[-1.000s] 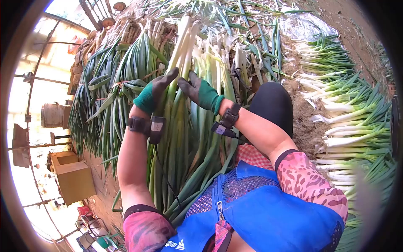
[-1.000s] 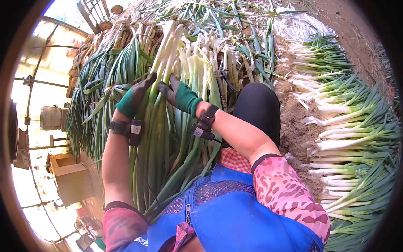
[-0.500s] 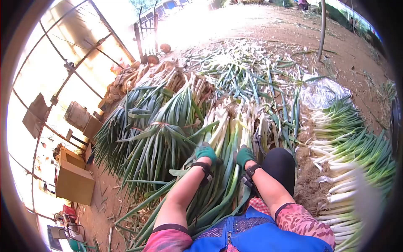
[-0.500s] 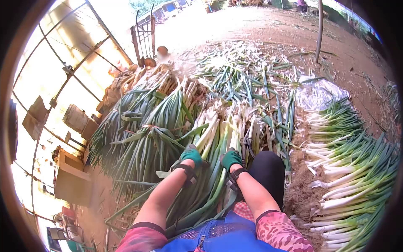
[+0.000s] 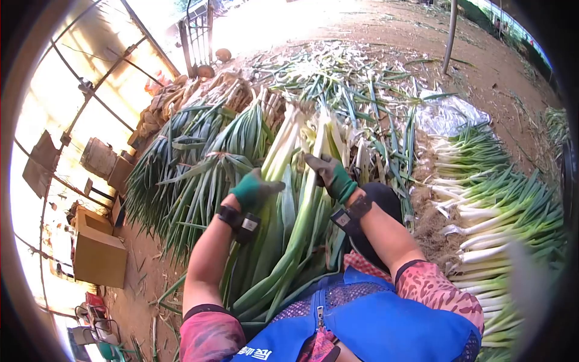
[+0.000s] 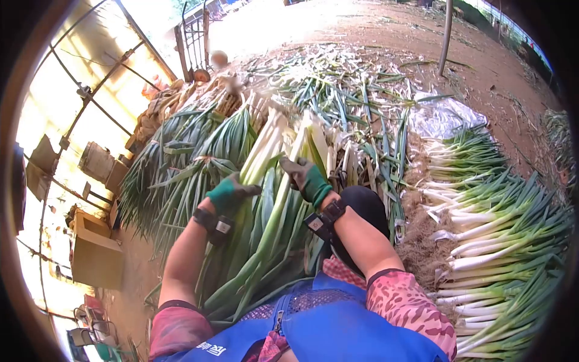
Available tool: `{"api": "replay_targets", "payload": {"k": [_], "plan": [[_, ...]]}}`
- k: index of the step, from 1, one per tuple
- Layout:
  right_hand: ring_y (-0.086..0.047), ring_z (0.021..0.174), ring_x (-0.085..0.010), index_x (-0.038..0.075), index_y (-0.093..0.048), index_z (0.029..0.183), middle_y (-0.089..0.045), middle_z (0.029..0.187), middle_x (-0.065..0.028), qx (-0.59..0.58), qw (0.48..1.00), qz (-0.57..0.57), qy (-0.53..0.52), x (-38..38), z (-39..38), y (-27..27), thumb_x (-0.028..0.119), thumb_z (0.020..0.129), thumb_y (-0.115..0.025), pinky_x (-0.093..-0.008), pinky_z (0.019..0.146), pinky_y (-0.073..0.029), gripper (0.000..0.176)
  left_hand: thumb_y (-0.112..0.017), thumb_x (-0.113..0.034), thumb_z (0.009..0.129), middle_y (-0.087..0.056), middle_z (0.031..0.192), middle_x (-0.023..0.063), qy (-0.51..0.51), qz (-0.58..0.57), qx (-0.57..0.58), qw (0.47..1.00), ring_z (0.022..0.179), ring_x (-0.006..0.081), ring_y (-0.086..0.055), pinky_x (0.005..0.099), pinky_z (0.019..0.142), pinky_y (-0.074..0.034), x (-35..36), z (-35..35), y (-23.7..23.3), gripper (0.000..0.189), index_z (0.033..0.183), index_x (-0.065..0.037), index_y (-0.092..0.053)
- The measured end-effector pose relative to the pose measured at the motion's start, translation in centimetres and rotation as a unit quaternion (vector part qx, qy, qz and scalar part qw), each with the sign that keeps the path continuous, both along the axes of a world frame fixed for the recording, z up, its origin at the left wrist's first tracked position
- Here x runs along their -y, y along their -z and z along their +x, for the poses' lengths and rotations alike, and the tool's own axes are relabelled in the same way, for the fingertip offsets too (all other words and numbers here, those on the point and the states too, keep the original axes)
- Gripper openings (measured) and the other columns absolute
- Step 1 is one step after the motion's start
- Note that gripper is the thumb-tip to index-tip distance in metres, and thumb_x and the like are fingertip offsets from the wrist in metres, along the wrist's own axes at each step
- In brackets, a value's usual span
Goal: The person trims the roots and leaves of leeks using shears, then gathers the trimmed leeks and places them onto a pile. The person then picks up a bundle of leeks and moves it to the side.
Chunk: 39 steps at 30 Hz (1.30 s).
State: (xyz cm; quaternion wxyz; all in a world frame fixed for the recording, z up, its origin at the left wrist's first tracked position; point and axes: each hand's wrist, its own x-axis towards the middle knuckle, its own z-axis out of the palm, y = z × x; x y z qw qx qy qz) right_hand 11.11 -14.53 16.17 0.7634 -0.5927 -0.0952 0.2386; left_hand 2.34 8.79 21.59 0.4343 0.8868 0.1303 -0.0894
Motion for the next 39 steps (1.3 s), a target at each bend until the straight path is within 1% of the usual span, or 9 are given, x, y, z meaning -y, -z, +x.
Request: {"api": "replay_targets", "payload": {"k": [6, 12, 16, 17, 24, 28, 29, 35, 39], "plan": [[-0.060, 0.079, -0.0124, -0.003, -0.058, 0.109, -0.065, 0.091, -0.0075, 0.047, 0.995, 0.079, 0.024, -3.1, -3.5, -3.7, 0.021, 0.086, -0.068, -0.0283, 0.072, -0.050, 0.035, -0.069, -0.019, 0.081, -0.063, 0.085, 0.0090, -0.008, -0.156, 0.027, 0.987, 0.072, 0.0174, -0.061, 0.0293, 0.062, -0.051, 1.4, -3.3, -9.8, 0.022, 0.095, -0.002, -0.065], [-0.055, 0.089, -0.0104, 0.000, -0.049, 0.125, -0.061, 0.106, -0.0076, 0.165, 0.974, 0.145, -0.050, -8.3, -10.8, -4.1, 0.017, 0.096, -0.051, -0.0295, 0.082, -0.048, 0.033, -0.066, -0.020, 0.082, -0.065, 0.089, 0.0077, 0.026, -0.245, 0.017, 0.969, 0.076, 0.0167, -0.062, 0.0292, 0.068, -0.052, 0.5, -4.1, -8.5, 0.032, 0.107, -0.001, -0.060], [-0.056, 0.102, -0.0142, -0.002, -0.044, 0.133, -0.060, 0.114, -0.0102, 0.283, 0.942, 0.152, -0.096, -7.2, -10.8, -5.7, 0.018, 0.099, -0.045, -0.0316, 0.088, -0.047, 0.040, -0.063, -0.022, 0.085, -0.066, 0.097, 0.0073, 0.036, -0.257, -0.009, 0.966, 0.085, 0.0172, -0.063, 0.0304, 0.079, -0.051, 1.3, -5.8, -11.4, 0.040, 0.118, 0.000, -0.057], [-0.058, 0.113, -0.0313, 0.000, -0.036, 0.139, -0.056, 0.123, -0.0210, 0.310, 0.936, 0.099, -0.135, -6.5, -10.2, -6.0, 0.012, 0.093, -0.048, -0.0394, 0.097, -0.044, 0.048, -0.063, -0.022, 0.085, -0.066, 0.097, 0.0076, 0.049, -0.239, 0.005, 0.970, 0.086, 0.0173, -0.063, 0.0304, 0.080, -0.051, 1.4, -6.3, -11.6, 0.042, 0.120, 0.000, -0.056], [-0.060, 0.104, -0.0365, 0.007, -0.054, 0.126, -0.062, 0.112, -0.0178, 0.555, 0.790, -0.241, -0.096, -4.0, -9.5, -9.1, 0.026, 0.089, -0.056, -0.0450, 0.092, -0.046, 0.041, -0.063, -0.024, 0.081, -0.067, 0.099, 0.0093, 0.085, -0.322, 0.001, 0.943, 0.087, 0.0181, -0.064, 0.0300, 0.081, -0.051, 1.0, -7.4, -10.1, 0.049, 0.122, 0.002, -0.055], [-0.063, 0.097, -0.0349, 0.007, -0.064, 0.112, -0.066, 0.105, -0.0153, 0.558, 0.813, -0.120, -0.114, -1.9, -7.1, -9.0, 0.029, 0.076, -0.075, -0.0412, 0.085, -0.049, 0.043, -0.065, -0.032, 0.075, -0.066, 0.092, 0.0098, 0.069, -0.286, -0.010, 0.956, 0.081, 0.0185, -0.063, 0.0307, 0.076, -0.051, 2.5, -7.7, -10.4, 0.061, 0.124, 0.002, -0.051], [-0.063, 0.098, -0.0338, 0.003, -0.067, 0.107, -0.066, 0.104, -0.0166, 0.504, 0.852, -0.113, -0.086, -1.2, -6.4, -9.0, 0.032, 0.074, -0.079, -0.0410, 0.086, -0.050, 0.046, -0.066, -0.034, 0.074, -0.066, 0.090, 0.0100, 0.065, -0.292, 0.000, 0.954, 0.079, 0.0187, -0.063, 0.0308, 0.075, -0.051, 2.7, -8.0, -10.6, 0.064, 0.124, 0.002, -0.051], [-0.031, 0.131, -0.0503, -0.011, -0.020, 0.143, -0.030, 0.140, -0.0378, 0.542, 0.717, -0.294, 0.325, -0.2, 2.4, -7.3, 0.059, 0.057, -0.084, -0.0524, 0.110, -0.031, 0.129, -0.069, -0.035, 0.064, -0.064, 0.092, 0.0100, 0.038, -0.346, -0.012, 0.937, 0.078, 0.0198, -0.064, 0.0322, 0.070, -0.054, 4.4, -8.8, -11.0, 0.071, 0.122, 0.000, -0.050], [-0.042, 0.126, -0.0389, -0.003, -0.034, 0.138, -0.045, 0.134, -0.0262, 0.533, 0.740, -0.260, 0.317, -2.5, 7.2, -6.3, 0.052, 0.074, -0.072, -0.0482, 0.107, -0.033, 0.093, -0.081, -0.041, 0.061, -0.065, 0.092, 0.0104, 0.085, -0.355, -0.059, 0.929, 0.079, 0.0206, -0.065, 0.0334, 0.073, -0.054, 6.8, -8.2, -10.1, 0.080, 0.121, 0.001, -0.050]]}}
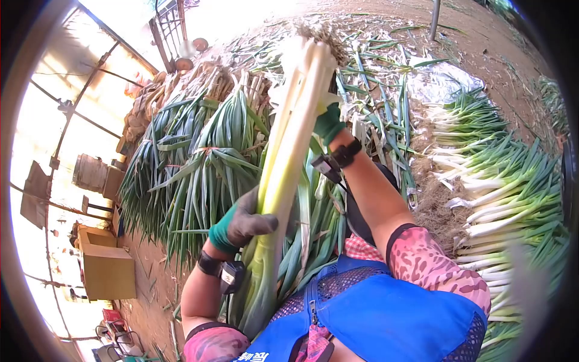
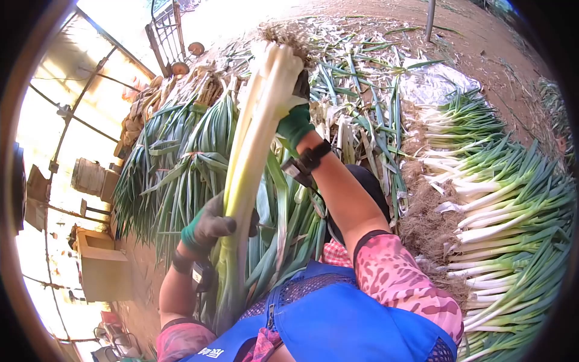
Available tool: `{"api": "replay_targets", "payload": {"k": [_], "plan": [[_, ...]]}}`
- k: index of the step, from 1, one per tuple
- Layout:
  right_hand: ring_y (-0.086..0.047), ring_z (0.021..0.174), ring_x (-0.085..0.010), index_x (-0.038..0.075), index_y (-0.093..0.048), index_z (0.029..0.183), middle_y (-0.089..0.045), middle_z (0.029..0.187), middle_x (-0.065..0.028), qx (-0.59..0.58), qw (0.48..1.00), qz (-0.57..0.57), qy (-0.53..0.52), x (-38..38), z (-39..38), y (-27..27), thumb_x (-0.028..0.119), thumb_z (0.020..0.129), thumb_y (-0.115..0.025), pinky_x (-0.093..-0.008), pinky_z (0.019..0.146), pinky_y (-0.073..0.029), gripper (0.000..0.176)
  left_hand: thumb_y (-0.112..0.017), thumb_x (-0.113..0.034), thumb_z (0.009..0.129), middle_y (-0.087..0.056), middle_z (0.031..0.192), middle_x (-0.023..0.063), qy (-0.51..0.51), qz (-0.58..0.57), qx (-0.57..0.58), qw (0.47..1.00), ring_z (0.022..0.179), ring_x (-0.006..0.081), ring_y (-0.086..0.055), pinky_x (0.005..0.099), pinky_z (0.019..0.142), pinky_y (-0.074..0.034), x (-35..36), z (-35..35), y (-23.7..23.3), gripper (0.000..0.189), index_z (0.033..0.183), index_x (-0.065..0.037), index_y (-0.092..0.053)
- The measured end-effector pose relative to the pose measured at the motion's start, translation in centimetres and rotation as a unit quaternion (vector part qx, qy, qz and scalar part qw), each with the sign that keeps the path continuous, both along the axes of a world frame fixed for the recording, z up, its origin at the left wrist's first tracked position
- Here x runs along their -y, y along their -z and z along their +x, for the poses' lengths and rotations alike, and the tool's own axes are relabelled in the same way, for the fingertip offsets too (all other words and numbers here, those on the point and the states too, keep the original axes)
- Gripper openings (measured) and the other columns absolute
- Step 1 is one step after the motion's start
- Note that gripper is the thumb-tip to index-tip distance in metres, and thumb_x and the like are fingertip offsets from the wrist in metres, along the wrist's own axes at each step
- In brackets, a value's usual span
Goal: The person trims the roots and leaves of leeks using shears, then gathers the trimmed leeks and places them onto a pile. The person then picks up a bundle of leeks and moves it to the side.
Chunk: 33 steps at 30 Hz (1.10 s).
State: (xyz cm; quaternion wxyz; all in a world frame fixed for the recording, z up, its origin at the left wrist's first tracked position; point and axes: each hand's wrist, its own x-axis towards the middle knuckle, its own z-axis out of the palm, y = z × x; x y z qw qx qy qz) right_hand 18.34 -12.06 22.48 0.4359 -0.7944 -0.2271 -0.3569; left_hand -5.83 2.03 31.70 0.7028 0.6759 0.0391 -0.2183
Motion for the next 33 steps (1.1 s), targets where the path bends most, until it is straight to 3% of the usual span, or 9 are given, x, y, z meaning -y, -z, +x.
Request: {"api": "replay_targets", "payload": {"k": [5, 11, 14, 17, 21, 24, 26, 29, 33], "plan": [[-0.050, 0.119, -0.0318, 0.003, -0.045, 0.131, -0.053, 0.127, -0.0188, -0.056, 0.989, -0.038, -0.129, 2.4, 3.1, 0.3, 0.044, 0.081, -0.063, -0.0436, 0.102, -0.039, 0.067, -0.081, -0.043, 0.060, -0.065, 0.090, 0.0110, 0.045, -0.019, -0.011, 0.999, 0.080, 0.0206, -0.065, 0.0329, 0.074, -0.053, 1.3, -0.4, 0.3, 0.082, 0.121, 0.001, -0.050], [-0.059, 0.110, -0.0233, 0.011, -0.057, 0.123, -0.063, 0.118, -0.0100, -0.060, 0.973, -0.195, -0.108, 5.6, 7.4, -1.0, 0.034, 0.091, -0.053, -0.0381, 0.096, -0.045, 0.040, -0.076, -0.037, 0.063, -0.065, 0.091, 0.0101, -0.038, -0.010, -0.009, 0.999, 0.082, 0.0199, -0.064, 0.0333, 0.076, -0.053, 0.7, -1.2, -0.2, 0.073, 0.120, 0.001, -0.051], [-0.064, 0.103, -0.0205, 0.015, -0.066, 0.115, -0.070, 0.108, -0.0059, -0.075, 0.965, -0.002, -0.252, 8.1, 11.1, -0.4, 0.032, 0.092, -0.050, -0.0356, 0.092, -0.048, 0.032, -0.072, -0.035, 0.065, -0.064, 0.094, 0.0096, -0.022, 0.029, -0.016, 0.999, 0.082, 0.0192, -0.064, 0.0329, 0.077, -0.052, 0.2, -1.5, 0.2, 0.069, 0.121, 0.001, -0.051], [-0.062, 0.108, -0.0204, 0.015, -0.063, 0.120, -0.067, 0.116, -0.0056, 0.016, 0.957, -0.284, -0.059, 9.8, 12.2, -1.8, 0.032, 0.093, -0.048, -0.0348, 0.094, -0.047, 0.035, -0.073, -0.038, 0.067, -0.063, 0.095, 0.0092, -0.016, 0.033, -0.007, 0.999, 0.083, 0.0190, -0.063, 0.0329, 0.079, -0.052, 0.4, -1.5, 0.6, 0.070, 0.121, 0.001, -0.052], [-0.065, 0.100, -0.0243, 0.022, -0.065, 0.117, -0.069, 0.110, -0.0063, 0.069, 0.964, -0.232, -0.112, 9.8, 15.5, -1.3, 0.037, 0.093, -0.051, -0.0364, 0.085, -0.050, 0.032, -0.074, -0.042, 0.068, -0.063, 0.096, 0.0093, -0.015, 0.033, 0.013, 0.999, 0.083, 0.0195, -0.064, 0.0337, 0.078, -0.053, 0.3, -1.4, 0.6, 0.074, 0.122, 0.002, -0.051], [-0.066, 0.096, -0.0273, 0.021, -0.064, 0.118, -0.069, 0.109, -0.0097, 0.082, 0.908, -0.402, 0.078, 11.0, 15.0, -2.4, 0.034, 0.092, -0.049, -0.0374, 0.082, -0.052, 0.032, -0.077, -0.042, 0.068, -0.063, 0.096, 0.0099, 0.002, 0.024, -0.020, 1.000, 0.083, 0.0201, -0.064, 0.0349, 0.077, -0.054, -0.3, -1.9, 0.6, 0.077, 0.124, 0.002, -0.049], [-0.067, 0.082, -0.0366, 0.011, -0.066, 0.102, -0.068, 0.093, -0.0202, -0.164, 0.927, -0.267, 0.205, 18.5, 20.8, -2.2, 0.027, 0.089, -0.052, -0.0474, 0.072, -0.053, 0.025, -0.082, -0.038, 0.064, -0.064, 0.096, 0.0105, -0.019, 0.002, -0.053, 0.998, 0.083, 0.0212, -0.065, 0.0368, 0.075, -0.056, -1.7, -5.0, 1.0, 0.083, 0.128, 0.002, -0.046], [-0.063, 0.099, -0.0411, 0.008, -0.066, 0.111, -0.065, 0.108, -0.0229, -0.260, 0.887, -0.195, 0.328, 30.8, 21.6, -4.5, 0.036, 0.091, -0.051, -0.0488, 0.083, -0.051, 0.037, -0.078, -0.011, 0.066, -0.063, 0.104, 0.0078, 0.013, -0.058, -0.106, 0.993, 0.090, 0.0165, -0.062, 0.0298, 0.082, -0.052, -3.0, -9.4, 1.8, 0.074, 0.132, 0.001, -0.046], [-0.062, 0.101, -0.0412, 0.011, -0.064, 0.114, -0.065, 0.108, -0.0214, -0.176, 0.934, -0.186, 0.247, 31.4, 19.5, -3.4, 0.040, 0.091, -0.050, -0.0475, 0.086, -0.051, 0.040, -0.077, -0.013, 0.071, -0.064, 0.098, 0.0075, -0.029, 0.029, -0.122, 0.992, 0.084, 0.0166, -0.063, 0.0305, 0.076, -0.052, -1.8, -6.3, 2.1, 0.060, 0.124, 0.002, -0.051]]}}
